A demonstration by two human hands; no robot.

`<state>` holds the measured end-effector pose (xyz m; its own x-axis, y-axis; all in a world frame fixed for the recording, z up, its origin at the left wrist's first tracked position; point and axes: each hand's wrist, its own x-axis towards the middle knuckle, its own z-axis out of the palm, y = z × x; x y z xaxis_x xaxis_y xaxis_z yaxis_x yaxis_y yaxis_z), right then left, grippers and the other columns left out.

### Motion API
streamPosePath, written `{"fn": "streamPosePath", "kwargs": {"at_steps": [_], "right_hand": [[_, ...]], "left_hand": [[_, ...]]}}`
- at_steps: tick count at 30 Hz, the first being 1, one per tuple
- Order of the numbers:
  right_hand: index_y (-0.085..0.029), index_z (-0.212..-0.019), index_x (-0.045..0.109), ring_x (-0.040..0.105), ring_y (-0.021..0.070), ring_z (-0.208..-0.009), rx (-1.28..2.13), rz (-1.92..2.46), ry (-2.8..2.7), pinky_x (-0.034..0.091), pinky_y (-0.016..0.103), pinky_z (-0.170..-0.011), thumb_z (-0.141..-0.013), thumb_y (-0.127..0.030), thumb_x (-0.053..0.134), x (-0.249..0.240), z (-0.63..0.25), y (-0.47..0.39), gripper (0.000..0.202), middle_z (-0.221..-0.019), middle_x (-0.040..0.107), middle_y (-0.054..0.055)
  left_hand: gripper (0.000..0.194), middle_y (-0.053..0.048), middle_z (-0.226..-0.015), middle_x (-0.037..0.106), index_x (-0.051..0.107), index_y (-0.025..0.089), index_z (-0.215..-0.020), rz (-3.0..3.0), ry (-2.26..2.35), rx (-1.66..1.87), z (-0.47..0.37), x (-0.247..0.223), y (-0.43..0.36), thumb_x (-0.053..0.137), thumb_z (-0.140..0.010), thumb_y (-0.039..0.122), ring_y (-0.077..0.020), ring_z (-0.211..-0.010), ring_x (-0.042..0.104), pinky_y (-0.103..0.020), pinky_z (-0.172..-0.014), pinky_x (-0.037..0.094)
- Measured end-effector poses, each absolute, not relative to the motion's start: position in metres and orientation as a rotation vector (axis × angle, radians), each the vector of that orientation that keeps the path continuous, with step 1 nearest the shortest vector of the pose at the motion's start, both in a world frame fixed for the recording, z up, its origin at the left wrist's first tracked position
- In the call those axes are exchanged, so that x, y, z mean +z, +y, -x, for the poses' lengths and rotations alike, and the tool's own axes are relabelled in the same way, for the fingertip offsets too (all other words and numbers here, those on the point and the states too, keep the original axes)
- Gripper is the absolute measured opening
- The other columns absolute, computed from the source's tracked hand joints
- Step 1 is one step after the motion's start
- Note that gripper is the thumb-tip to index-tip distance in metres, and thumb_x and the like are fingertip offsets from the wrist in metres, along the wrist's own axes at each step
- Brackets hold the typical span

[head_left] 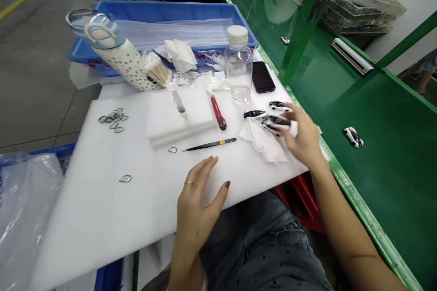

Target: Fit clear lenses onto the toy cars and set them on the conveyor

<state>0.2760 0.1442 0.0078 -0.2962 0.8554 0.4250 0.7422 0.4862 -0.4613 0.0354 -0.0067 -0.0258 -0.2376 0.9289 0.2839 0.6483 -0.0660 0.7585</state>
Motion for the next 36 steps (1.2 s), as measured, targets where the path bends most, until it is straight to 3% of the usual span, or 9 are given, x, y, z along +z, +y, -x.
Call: {"fn": "streamPosePath", "kwargs": {"at_steps": [4, 6, 8, 11, 16, 22, 27, 32, 36], "right_hand": [[-0.021, -0.113, 0.069, 0.067, 0.0223, -0.108, 0.657, 0.52, -2.625, 0.054, 0.037, -0.093, -0.092, -0.009, 0.052, 0.019, -0.213, 0.124, 0.03, -0.113, 0.074, 0.008], [-0.02, -0.097, 0.071, 0.069, 0.021, -0.1, 0.762, 0.514, -2.664, 0.054, 0.035, -0.089, -0.094, -0.012, 0.052, 0.028, -0.181, 0.132, 0.021, -0.105, 0.075, 0.007], [-0.019, -0.1, 0.069, 0.069, 0.0216, -0.094, 0.747, 0.745, -2.507, 0.053, 0.036, -0.085, -0.094, -0.022, 0.058, 0.037, -0.151, 0.152, 0.013, -0.104, 0.074, 0.008], [-0.02, -0.113, 0.063, 0.066, 0.0237, -0.098, 0.729, 0.88, -2.401, 0.05, 0.038, -0.086, -0.093, -0.03, 0.062, 0.045, -0.11, 0.185, 0.023, -0.111, 0.07, 0.01], [-0.017, -0.094, 0.062, 0.063, 0.021, -0.089, 0.924, 0.886, -2.451, 0.048, 0.038, -0.086, -0.104, -0.037, 0.041, 0.047, -0.085, 0.209, 0.03, -0.091, 0.066, 0.008], [-0.021, -0.104, 0.061, 0.059, 0.0199, -0.083, 1.139, 0.696, -2.093, 0.051, 0.039, -0.075, -0.101, -0.046, 0.034, 0.057, -0.142, 0.144, 0.037, -0.089, 0.058, 0.006], [-0.026, -0.08, 0.059, 0.041, 0.019, -0.056, 1.454, 0.593, -1.913, 0.042, 0.037, -0.055, -0.096, -0.07, 0.022, 0.049, -0.177, 0.093, 0.06, -0.06, 0.036, 0.0], [-0.027, -0.068, 0.056, 0.027, 0.0176, -0.049, 1.539, 0.574, -1.702, 0.034, 0.034, -0.051, -0.09, -0.082, 0.022, 0.04, -0.174, 0.09, 0.068, -0.053, 0.019, -0.004], [-0.027, -0.068, 0.06, 0.022, 0.0155, -0.047, 1.576, 0.573, -1.717, 0.032, 0.033, -0.049, -0.09, -0.075, 0.041, 0.045, -0.169, 0.094, 0.056, -0.051, 0.014, -0.006]], "left_hand": [[0.066, -0.01, -0.146, 0.054, 0.041, 0.032, -0.153, -1.827, 1.966, 1.231, -0.045, -0.027, -0.015, 0.061, -0.091, 0.024, -0.0282, -0.13, 0.057, -0.046, -0.105, 0.052], [0.058, -0.009, -0.133, 0.064, 0.049, 0.032, -0.147, -1.874, 2.028, 1.262, -0.051, -0.028, -0.023, 0.059, -0.092, 0.018, -0.0256, -0.119, 0.064, -0.041, -0.099, 0.056], [0.049, -0.007, -0.119, 0.069, 0.059, 0.03, -0.138, -1.884, 2.058, 1.295, -0.058, -0.029, -0.029, 0.063, -0.091, 0.016, -0.0236, -0.107, 0.069, -0.037, -0.091, 0.059], [0.045, -0.009, -0.116, 0.067, 0.064, 0.024, -0.13, -1.883, 1.972, 1.292, -0.062, -0.029, -0.028, 0.072, -0.086, 0.021, -0.0222, -0.096, 0.069, -0.036, -0.082, 0.061], [0.052, -0.014, -0.125, 0.067, 0.067, 0.019, -0.121, -2.049, 1.855, 1.187, -0.054, -0.025, -0.007, 0.084, -0.073, 0.033, -0.0325, -0.109, 0.064, -0.051, -0.088, 0.059], [0.035, -0.007, -0.105, 0.077, 0.072, 0.02, -0.102, -1.689, 1.867, 1.416, -0.059, -0.015, 0.007, 0.08, -0.069, 0.025, -0.0255, -0.094, 0.071, -0.044, -0.086, 0.059], [0.021, -0.001, -0.09, 0.078, 0.073, 0.022, -0.088, -1.478, 1.909, 1.448, -0.063, -0.009, 0.01, 0.078, -0.068, 0.023, -0.0213, -0.08, 0.069, -0.038, -0.076, 0.056], [0.021, -0.001, -0.093, 0.079, 0.074, 0.022, -0.089, -1.446, 1.905, 1.443, -0.063, -0.009, 0.01, 0.077, -0.068, 0.024, -0.0215, -0.084, 0.07, -0.037, -0.081, 0.055], [0.02, -0.001, -0.093, 0.079, 0.074, 0.022, -0.088, -1.467, 1.904, 1.441, -0.062, -0.009, 0.01, 0.078, -0.068, 0.025, -0.0212, -0.084, 0.071, -0.037, -0.082, 0.055]]}}
